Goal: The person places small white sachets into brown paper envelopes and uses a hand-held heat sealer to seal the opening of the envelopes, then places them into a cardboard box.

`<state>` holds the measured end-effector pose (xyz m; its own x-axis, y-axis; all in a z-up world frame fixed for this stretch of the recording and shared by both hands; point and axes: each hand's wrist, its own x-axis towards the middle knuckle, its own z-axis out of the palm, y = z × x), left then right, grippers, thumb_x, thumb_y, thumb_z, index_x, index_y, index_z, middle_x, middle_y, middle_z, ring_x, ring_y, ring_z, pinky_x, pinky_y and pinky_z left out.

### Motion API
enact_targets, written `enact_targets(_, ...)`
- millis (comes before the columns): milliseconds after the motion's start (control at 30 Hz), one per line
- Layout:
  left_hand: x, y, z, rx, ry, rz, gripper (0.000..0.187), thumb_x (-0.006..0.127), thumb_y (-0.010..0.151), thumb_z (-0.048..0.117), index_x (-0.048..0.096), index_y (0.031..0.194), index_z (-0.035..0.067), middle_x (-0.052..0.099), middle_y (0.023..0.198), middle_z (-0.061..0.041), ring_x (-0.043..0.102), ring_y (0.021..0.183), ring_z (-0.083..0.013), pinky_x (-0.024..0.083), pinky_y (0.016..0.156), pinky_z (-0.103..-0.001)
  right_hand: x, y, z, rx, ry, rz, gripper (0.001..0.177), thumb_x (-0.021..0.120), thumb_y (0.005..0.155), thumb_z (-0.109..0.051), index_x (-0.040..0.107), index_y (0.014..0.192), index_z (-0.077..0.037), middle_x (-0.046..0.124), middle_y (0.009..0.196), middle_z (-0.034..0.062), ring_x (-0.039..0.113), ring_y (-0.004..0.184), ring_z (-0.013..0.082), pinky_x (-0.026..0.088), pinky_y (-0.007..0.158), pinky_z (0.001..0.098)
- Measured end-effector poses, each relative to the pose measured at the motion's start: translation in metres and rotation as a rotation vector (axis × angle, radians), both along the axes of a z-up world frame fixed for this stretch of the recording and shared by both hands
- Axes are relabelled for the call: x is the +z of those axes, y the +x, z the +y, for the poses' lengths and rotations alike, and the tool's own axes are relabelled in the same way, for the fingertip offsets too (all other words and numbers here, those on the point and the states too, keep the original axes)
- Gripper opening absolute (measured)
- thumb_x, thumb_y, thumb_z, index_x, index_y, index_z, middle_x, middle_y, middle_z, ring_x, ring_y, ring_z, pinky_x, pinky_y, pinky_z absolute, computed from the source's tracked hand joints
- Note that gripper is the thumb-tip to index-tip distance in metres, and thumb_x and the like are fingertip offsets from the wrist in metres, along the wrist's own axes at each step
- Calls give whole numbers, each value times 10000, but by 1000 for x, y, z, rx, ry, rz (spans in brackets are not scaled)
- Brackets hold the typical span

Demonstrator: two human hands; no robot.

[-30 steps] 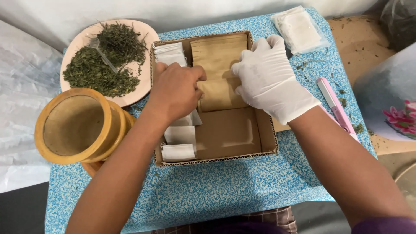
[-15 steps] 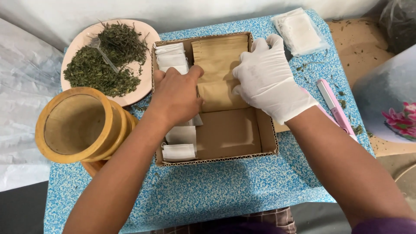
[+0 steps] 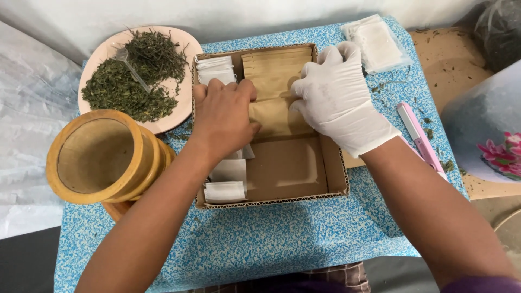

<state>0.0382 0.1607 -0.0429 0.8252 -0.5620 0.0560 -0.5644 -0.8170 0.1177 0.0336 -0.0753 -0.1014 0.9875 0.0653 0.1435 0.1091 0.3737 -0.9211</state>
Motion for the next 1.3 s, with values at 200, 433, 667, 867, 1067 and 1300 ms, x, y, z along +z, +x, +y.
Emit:
enact_targets(200,-1,-2,1,46,-115,38,408,721,733,319,567,1078,166,687,1049,-58,547,1003,-379,298,849,-500,53,-33,16,-503,-2121,-824,121,637,697,-327,609,609,-249,491,636,-111,500,816,276,320,834,447)
enact_targets(433,-2,-2,6,22,-145,5,402,755,740,367,586,1065,202,537,1011,-102,480,980,-355,308,820,-468,59,-38,21,-339,-2316,-575,438,644,720,-673,745,903,-288,694,897,-53,574,992,296,327,924,479)
enact_targets(667,-3,2,4,8,-196,87,399,725,747,271,584,1108,175,682,1114,-49,581,1012,-350,307,858,-489,61,-39,24,-325,-2405,-440,498,594,770,-717,744,952,-278,702,950,-48,571,1024,304,334,973,489)
enact_targets(867,-3,2,7,-25,-333,101,388,685,788,240,541,1137,151,716,1212,-25,606,1121,-333,274,922,-504,60,-41,23,-410,-2378,-527,469,598,773,-679,742,940,-265,681,883,-40,561,947,301,329,1017,506)
enact_targets(1067,13,2,16,46,-271,121,435,754,787,338,607,1164,180,688,1214,9,557,1145,-320,266,927,-467,60,-44,28,-483,-2239,-696,346,668,757,-585,741,955,-311,676,851,-62,588,966,282,356,922,475)
enact_targets(1300,10,3,15,22,-180,178,327,663,819,283,571,1127,222,738,1039,48,508,1121,-300,241,884,-465,59,-41,31,-426,-2224,-774,148,650,788,-434,695,781,-293,632,725,-92,574,833,261,364,866,451)
